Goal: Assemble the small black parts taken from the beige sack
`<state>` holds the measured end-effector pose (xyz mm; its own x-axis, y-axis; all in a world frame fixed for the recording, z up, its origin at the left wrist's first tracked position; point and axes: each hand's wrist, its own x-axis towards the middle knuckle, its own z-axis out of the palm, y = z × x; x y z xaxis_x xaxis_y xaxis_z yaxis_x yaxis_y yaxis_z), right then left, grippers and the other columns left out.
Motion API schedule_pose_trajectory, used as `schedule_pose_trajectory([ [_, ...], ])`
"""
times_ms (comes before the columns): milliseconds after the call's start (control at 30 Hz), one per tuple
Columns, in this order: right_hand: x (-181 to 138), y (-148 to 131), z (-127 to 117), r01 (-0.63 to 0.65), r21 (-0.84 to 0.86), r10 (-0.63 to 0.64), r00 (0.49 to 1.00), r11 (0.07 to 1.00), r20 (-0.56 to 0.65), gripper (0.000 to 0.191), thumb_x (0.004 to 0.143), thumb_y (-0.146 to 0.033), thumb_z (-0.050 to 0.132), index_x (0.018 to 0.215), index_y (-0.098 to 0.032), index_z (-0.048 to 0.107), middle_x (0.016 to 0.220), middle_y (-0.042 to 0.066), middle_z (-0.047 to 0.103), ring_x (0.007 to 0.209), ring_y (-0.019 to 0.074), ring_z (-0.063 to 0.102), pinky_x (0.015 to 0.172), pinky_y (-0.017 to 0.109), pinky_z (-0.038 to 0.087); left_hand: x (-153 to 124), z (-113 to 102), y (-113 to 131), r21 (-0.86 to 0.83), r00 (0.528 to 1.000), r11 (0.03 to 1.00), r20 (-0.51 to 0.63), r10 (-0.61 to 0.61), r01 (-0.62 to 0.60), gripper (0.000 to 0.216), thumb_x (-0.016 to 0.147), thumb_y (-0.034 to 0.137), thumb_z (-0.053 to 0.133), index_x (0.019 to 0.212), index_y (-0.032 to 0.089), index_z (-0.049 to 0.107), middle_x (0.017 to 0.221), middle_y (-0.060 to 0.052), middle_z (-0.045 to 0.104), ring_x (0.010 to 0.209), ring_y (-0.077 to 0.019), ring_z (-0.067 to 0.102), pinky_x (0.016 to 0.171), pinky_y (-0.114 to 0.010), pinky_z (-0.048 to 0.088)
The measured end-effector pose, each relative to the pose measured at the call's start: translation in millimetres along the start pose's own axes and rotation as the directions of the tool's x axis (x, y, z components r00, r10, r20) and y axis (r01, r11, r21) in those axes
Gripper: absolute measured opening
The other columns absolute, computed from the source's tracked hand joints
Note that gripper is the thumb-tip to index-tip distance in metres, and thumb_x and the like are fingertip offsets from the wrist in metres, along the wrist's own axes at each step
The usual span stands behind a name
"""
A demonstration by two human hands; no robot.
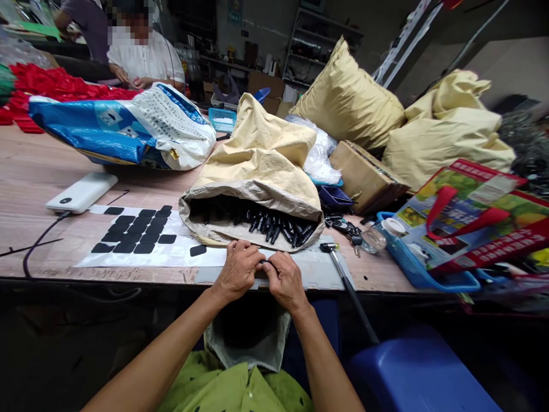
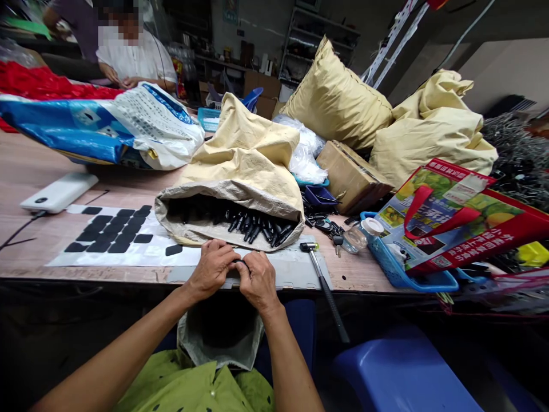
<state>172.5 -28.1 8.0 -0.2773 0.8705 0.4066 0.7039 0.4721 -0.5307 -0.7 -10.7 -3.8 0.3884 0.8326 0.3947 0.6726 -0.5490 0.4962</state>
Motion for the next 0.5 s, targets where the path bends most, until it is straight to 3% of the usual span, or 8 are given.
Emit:
schedule_pose_trajectory([
  [200, 0, -6, 8, -0.029, 0.027, 0.031, 0.997, 0.999, -0.066, 0.028, 0.097, -0.023, 0.049, 0.070, -0.022, 0.054, 0.071, 0.004, 0.055, 0.073, 0.0201, 0.048, 0.070, 0.033, 0.036, -1, -1, -1, -0.028, 1.000, 1.000, -0.023, -0.016, 0.015, 0.013, 0.089, 0.018, 0.057, 0.090, 0.024, 0.068, 0.090, -0.003, 0.067, 0.106, -0.0270, 0.047, 0.099, -0.049, 0.026],
  [367, -1, -3, -1, -0.051, 0.154, 0.053, 0.999, 0.987, -0.008, 0.022, 0.099, -0.031, 0.053, 0.081, -0.022, 0.062, 0.080, 0.004, 0.061, 0.080, 0.0195, 0.054, 0.073, 0.031, 0.040, -1, -4, 0, -0.065, 1.000, 0.998, -0.004, -0.002, 0.001, 0.014, 0.093, 0.022, 0.055, 0.097, 0.025, 0.067, 0.093, -0.003, 0.067, 0.105, -0.0264, 0.047, 0.099, -0.048, 0.026],
  [500, -2, -3, -2, -0.087, 0.194, 0.088, 0.996, 0.977, -0.001, 0.027, 0.102, -0.033, 0.046, 0.082, -0.022, 0.059, 0.080, 0.003, 0.060, 0.080, 0.0186, 0.054, 0.074, 0.030, 0.040, -1, -6, 2, -0.077, 1.000, 0.997, 0.007, 0.017, -0.017, 0.014, 0.095, 0.028, 0.053, 0.098, 0.025, 0.067, 0.094, -0.003, 0.066, 0.104, -0.0259, 0.048, 0.100, -0.048, 0.026],
])
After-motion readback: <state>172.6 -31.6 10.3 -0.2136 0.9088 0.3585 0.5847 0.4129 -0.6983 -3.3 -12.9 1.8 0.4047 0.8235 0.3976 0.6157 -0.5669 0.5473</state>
